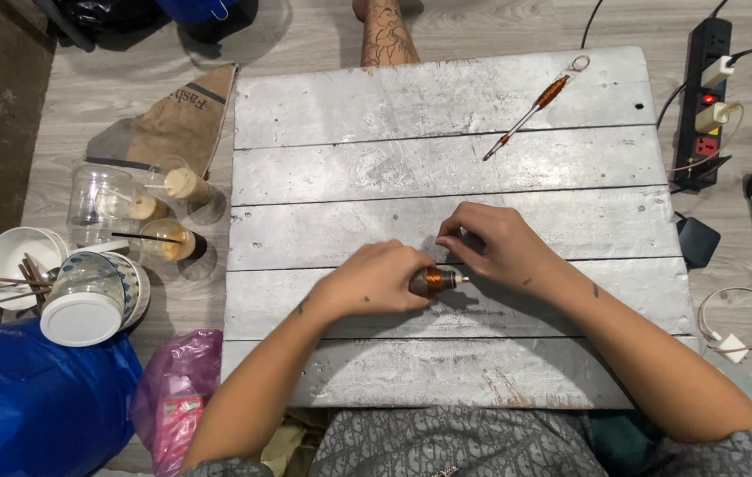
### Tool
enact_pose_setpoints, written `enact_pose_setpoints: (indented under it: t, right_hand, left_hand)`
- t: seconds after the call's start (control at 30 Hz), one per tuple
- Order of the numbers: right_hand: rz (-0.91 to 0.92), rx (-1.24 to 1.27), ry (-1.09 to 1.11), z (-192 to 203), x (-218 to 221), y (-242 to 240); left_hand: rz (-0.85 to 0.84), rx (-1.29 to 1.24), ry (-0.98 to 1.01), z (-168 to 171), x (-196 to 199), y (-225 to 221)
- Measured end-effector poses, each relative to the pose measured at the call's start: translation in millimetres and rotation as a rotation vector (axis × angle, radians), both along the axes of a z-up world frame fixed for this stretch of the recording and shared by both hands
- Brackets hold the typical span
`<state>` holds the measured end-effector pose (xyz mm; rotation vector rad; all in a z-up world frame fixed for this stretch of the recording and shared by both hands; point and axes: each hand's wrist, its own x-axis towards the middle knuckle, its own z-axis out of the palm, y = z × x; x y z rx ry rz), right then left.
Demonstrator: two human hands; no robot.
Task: Manually winding thin copper wire around the armature of a small electric motor rotor using hands and a small guiding tool.
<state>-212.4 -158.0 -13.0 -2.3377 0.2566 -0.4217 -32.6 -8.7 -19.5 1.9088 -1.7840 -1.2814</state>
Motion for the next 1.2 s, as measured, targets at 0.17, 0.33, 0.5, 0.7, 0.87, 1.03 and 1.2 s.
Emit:
enact_pose_setpoints:
  t: [0.17,0.33,0.5,0.7,0.87,1.03,1.2]
  right_hand:
    - [0.015,-0.156,-0.095,-25.1,-5.4,1.9]
    - [0.04,-0.318,-0.138,-34.5,-7.8,14.7]
    - [-0.037,-0.022,-0.029,-39.3,-2.9,12.0]
    - [-0.042,0.103,-0.012,-29.2,-1.0,4.8]
    - [-0.037,0.087,-0.008,-35.2,0.9,-7.2]
    - [-0.043,-0.126,-0.078,-28.4,-2.3,-10.0]
    - [-0.016,-0.225,-0.189,-45.9,-7.7,-13.0]
  left_hand:
    - [0.026,-0.028,-0.134,-12.5,4.9,-2.4]
    - [0.209,-0.046,-0.137,-14.6,14.7,-8.1]
    - [0.328,-0.092,-0.066,21.8,21.0,-4.8]
    - [0.268,-0.106,-0.042,24.0,20.1,-1.6]
    - [0.162,-0.064,-0.066,16.2,8.8,-3.2]
    - [0.021,-0.047,-0.118,4.6,-1.6,-5.0]
    - [0.136,-0.064,-0.143,-17.0,0.9,-7.5]
